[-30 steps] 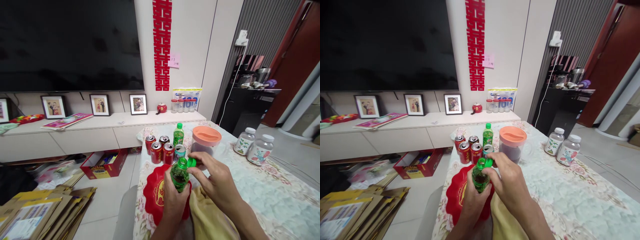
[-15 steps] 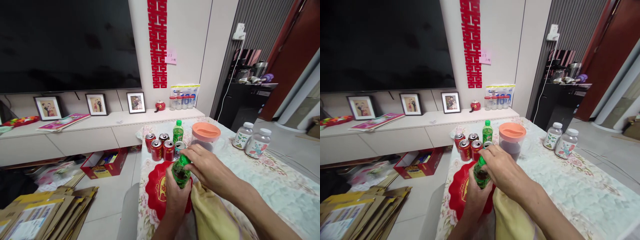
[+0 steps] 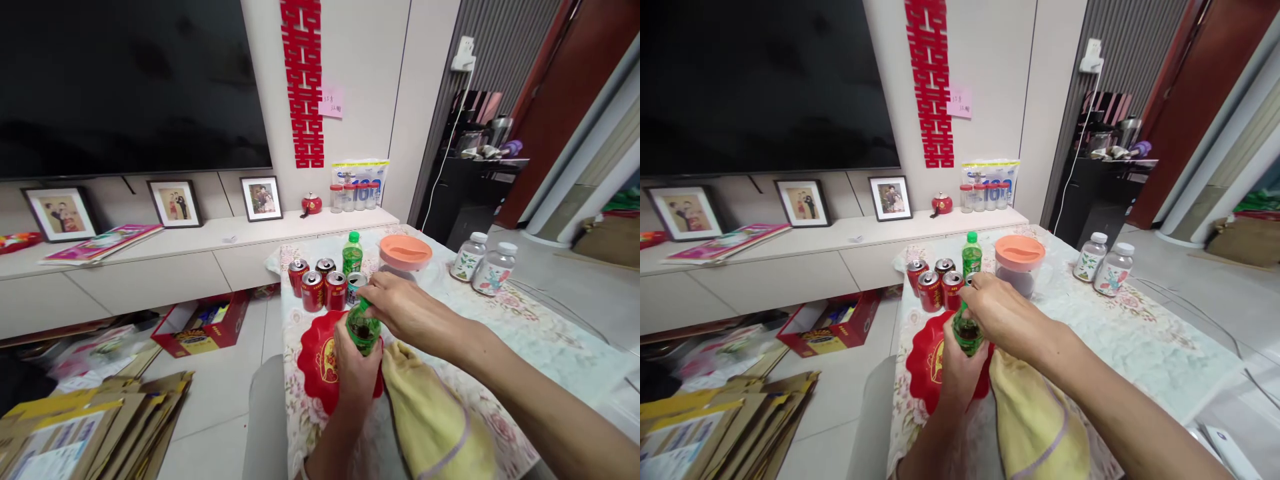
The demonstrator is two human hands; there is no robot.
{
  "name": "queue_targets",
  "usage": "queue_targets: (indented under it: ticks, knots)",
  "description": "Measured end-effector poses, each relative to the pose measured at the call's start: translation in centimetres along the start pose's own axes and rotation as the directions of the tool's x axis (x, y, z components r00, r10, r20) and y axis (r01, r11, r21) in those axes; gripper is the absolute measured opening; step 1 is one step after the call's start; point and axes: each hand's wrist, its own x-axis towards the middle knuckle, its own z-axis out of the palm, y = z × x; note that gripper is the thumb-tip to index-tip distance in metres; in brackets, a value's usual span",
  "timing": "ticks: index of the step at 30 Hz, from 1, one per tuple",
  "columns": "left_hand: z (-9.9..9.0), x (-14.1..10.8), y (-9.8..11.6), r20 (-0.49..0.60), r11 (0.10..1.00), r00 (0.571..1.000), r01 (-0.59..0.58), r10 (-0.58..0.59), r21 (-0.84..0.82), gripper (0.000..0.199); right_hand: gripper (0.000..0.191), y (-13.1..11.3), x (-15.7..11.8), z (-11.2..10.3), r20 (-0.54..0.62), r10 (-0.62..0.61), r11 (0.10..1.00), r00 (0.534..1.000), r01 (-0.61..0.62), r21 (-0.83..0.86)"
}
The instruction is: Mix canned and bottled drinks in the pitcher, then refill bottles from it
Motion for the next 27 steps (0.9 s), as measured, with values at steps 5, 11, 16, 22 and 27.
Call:
queue_targets:
  ticks: [5, 11, 16, 22, 27]
  knots:
    - [-0.1, -0.1, -0.2, 0.021, 1.0, 1.0, -0.022, 0.021, 0.014, 0.054, 0.017, -1.2, 0.4, -0.5, 0.04, 0.084, 0.996, 0.996, -0.083, -0.042]
    - [0.3, 0.0, -0.7, 0.052, 1.0, 0.999, -0.003, 0.002, 0.014, 0.058, 0.018, -0.1, 0.3, -0.4, 0.05, 0.033, 0.999, 0.998, -0.034, 0.035]
    - [0.5, 0.2, -1.0, 0.066, 0.999, 0.998, 0.023, -0.024, 0.025, 0.054, 0.028, 1.3, 0.4, -1.2, 0.031, -0.093, 0.99, 0.995, 0.09, 0.111]
    - [0.5, 0.4, -1.1, 0.076, 0.999, 0.996, 0.035, -0.036, 0.024, 0.056, 0.025, 1.8, 0.9, -1.7, 0.074, -0.115, 0.986, 0.991, 0.104, 0.132]
    - [0.4, 0.6, -1.1, 0.105, 0.999, 0.994, 0.042, -0.043, 0.009, 0.058, 0.027, 1.9, 1.2, -1.6, 0.106, -0.095, 0.99, 0.99, 0.082, 0.119]
